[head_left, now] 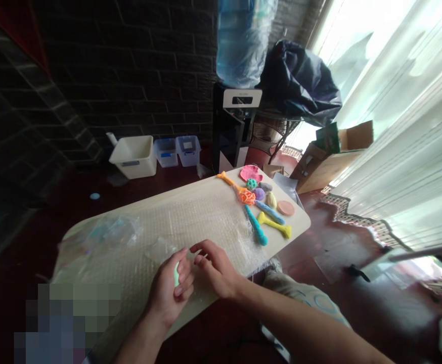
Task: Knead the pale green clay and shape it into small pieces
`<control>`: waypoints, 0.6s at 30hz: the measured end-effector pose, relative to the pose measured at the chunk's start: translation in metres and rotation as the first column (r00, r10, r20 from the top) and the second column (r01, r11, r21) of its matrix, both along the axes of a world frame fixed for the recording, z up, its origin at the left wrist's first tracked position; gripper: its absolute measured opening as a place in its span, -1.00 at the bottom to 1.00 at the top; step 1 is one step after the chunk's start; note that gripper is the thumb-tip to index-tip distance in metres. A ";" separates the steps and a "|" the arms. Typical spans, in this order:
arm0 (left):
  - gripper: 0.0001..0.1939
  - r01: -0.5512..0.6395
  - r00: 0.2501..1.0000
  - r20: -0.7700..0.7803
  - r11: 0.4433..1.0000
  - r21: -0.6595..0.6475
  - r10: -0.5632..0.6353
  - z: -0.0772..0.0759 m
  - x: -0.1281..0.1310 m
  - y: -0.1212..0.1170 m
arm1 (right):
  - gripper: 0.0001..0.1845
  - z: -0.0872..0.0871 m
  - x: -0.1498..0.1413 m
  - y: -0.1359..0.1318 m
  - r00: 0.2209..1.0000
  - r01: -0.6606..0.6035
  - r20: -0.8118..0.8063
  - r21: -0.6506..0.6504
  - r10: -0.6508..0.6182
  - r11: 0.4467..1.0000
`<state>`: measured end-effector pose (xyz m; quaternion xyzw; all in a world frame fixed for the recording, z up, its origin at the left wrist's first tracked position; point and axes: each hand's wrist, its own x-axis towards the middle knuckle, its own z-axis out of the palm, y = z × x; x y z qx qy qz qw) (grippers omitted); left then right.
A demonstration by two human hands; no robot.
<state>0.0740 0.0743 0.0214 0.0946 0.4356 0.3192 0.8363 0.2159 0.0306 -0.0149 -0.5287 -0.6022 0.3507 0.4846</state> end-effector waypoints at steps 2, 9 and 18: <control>-0.54 -0.004 1.000 -0.001 1.000 -0.005 0.004 -0.001 0.000 0.000 | -0.53 0.000 0.000 0.001 1.000 0.007 0.005 0.003 -0.007 1.000; -0.51 -0.016 1.000 -0.020 0.997 -0.071 0.015 0.000 0.001 -0.002 | -0.54 0.001 0.001 0.000 1.000 0.028 0.010 0.004 -0.028 1.000; -0.61 -0.104 0.989 -0.101 0.994 0.031 0.107 -0.002 0.001 0.006 | -0.55 0.011 0.007 -0.002 0.998 0.030 0.052 -0.023 -0.029 0.999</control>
